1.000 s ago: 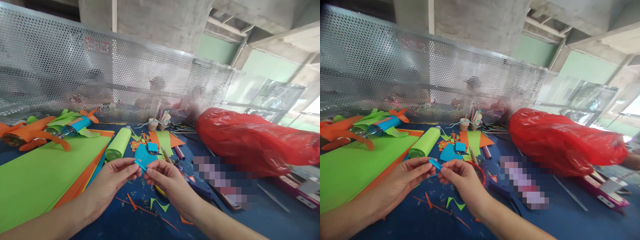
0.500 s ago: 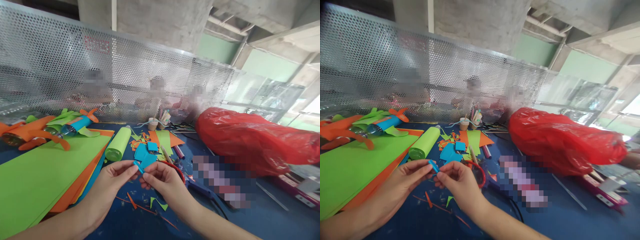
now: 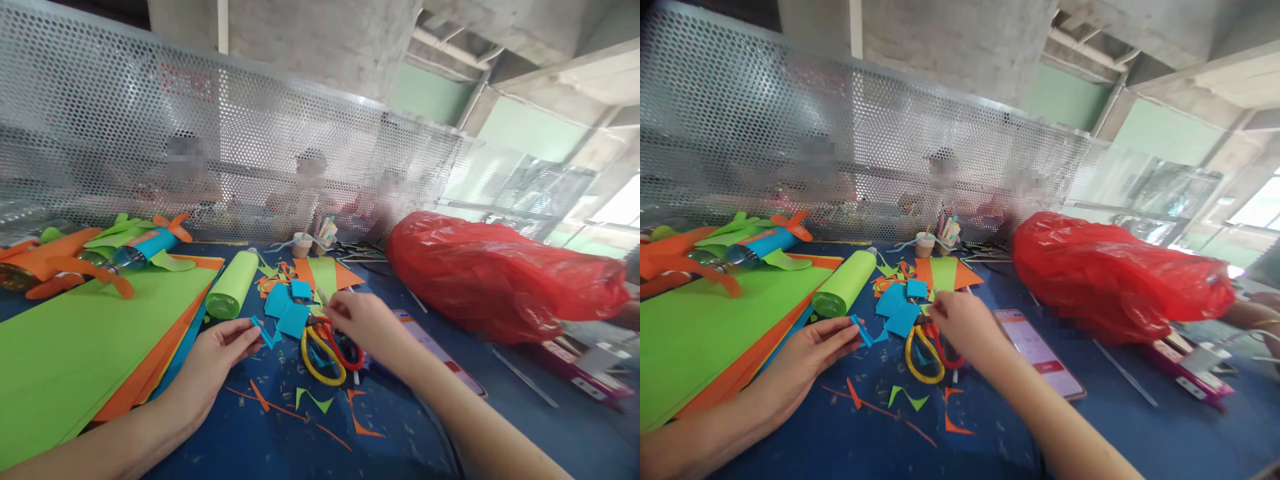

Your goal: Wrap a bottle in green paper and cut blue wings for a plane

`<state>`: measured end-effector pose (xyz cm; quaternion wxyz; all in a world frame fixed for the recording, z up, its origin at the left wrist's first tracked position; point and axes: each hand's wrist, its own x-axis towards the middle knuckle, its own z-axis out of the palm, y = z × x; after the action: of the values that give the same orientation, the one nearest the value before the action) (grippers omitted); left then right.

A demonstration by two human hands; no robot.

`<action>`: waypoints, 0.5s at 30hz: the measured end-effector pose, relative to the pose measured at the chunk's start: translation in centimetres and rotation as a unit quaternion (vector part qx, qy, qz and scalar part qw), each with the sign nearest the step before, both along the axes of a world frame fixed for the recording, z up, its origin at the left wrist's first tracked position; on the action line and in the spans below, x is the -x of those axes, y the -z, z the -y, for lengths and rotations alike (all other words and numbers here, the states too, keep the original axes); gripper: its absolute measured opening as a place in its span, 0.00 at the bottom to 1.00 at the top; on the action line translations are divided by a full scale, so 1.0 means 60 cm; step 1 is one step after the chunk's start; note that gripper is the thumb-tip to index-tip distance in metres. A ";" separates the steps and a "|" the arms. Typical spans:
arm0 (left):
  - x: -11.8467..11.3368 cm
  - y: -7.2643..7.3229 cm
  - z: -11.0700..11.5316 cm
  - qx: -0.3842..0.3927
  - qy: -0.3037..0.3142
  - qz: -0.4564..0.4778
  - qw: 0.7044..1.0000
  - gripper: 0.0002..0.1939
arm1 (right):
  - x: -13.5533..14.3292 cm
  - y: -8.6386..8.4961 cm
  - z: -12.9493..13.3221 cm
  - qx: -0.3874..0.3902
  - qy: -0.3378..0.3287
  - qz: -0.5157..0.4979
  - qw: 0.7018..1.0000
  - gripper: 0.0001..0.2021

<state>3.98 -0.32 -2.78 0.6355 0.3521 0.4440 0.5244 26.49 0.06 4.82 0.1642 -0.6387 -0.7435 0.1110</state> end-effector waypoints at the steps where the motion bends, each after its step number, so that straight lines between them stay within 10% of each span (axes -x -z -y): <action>1: 0.000 0.002 -0.001 0.000 -0.001 -0.001 1.000 0.14 | -0.019 -0.011 -0.001 0.004 0.022 0.051 0.998 0.10; 15: 0.002 0.011 -0.004 -0.023 0.001 -0.014 1.000 0.16 | -0.095 0.007 0.027 0.126 -0.033 0.276 0.952 0.19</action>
<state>3.86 -0.09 -3.45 0.6216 0.3742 0.4404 0.5288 32.17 -1.55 4.38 -0.1332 -0.6350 -0.7604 0.0283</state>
